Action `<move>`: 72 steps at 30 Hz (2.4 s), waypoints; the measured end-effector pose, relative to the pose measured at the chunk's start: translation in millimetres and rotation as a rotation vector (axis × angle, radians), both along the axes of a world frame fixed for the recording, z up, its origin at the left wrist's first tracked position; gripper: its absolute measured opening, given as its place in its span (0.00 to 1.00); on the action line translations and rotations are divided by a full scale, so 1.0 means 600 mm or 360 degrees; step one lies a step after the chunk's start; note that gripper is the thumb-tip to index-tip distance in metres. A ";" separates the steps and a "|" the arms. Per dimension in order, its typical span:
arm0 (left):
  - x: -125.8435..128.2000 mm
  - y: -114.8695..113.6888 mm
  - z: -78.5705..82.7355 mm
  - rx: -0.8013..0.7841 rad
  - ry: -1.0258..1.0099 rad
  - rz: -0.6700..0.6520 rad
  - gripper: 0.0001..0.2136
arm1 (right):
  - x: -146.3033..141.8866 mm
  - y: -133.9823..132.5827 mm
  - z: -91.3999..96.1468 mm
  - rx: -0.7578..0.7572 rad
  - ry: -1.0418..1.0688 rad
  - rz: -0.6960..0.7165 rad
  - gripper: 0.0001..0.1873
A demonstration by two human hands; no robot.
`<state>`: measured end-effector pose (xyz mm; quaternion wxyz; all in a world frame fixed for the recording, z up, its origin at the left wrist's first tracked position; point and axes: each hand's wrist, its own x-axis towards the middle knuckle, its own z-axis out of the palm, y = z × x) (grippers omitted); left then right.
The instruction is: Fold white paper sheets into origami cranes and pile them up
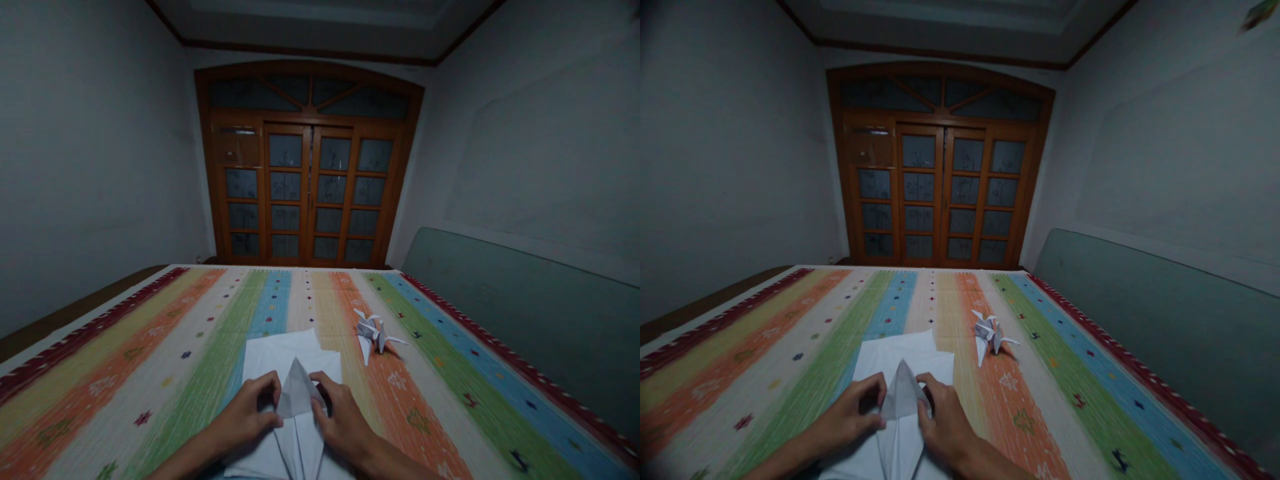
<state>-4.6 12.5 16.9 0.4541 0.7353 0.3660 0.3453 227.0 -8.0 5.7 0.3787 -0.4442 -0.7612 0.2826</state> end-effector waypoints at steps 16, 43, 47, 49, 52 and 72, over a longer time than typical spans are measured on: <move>0.006 -0.012 0.015 0.0050 0.0093 0.0077 0.11 | 0.052 0.056 0.002 -0.0555 0.0459 0.0738 0.26; 0.008 -0.010 0.004 0.0209 0.0317 0.0099 0.08 | 0.029 0.053 -0.011 -0.0413 0.0297 0.0465 0.14; 0.009 -0.012 0.009 0.0232 0.0320 0.0090 0.07 | 0.020 0.051 -0.021 -0.0300 0.0239 0.0393 0.17; 0.009 -0.012 0.009 0.0256 0.0343 0.0086 0.07 | 0.017 0.049 -0.025 -0.0257 0.0221 0.0356 0.17; 0.008 -0.010 0.003 0.0313 0.0432 0.0072 0.07 | 0.013 0.045 -0.030 -0.0177 0.0166 0.0305 0.13; 0.015 -0.026 0.007 0.0598 0.1020 0.0203 0.06 | -0.005 0.032 -0.044 -0.0103 -0.0053 -0.0011 0.09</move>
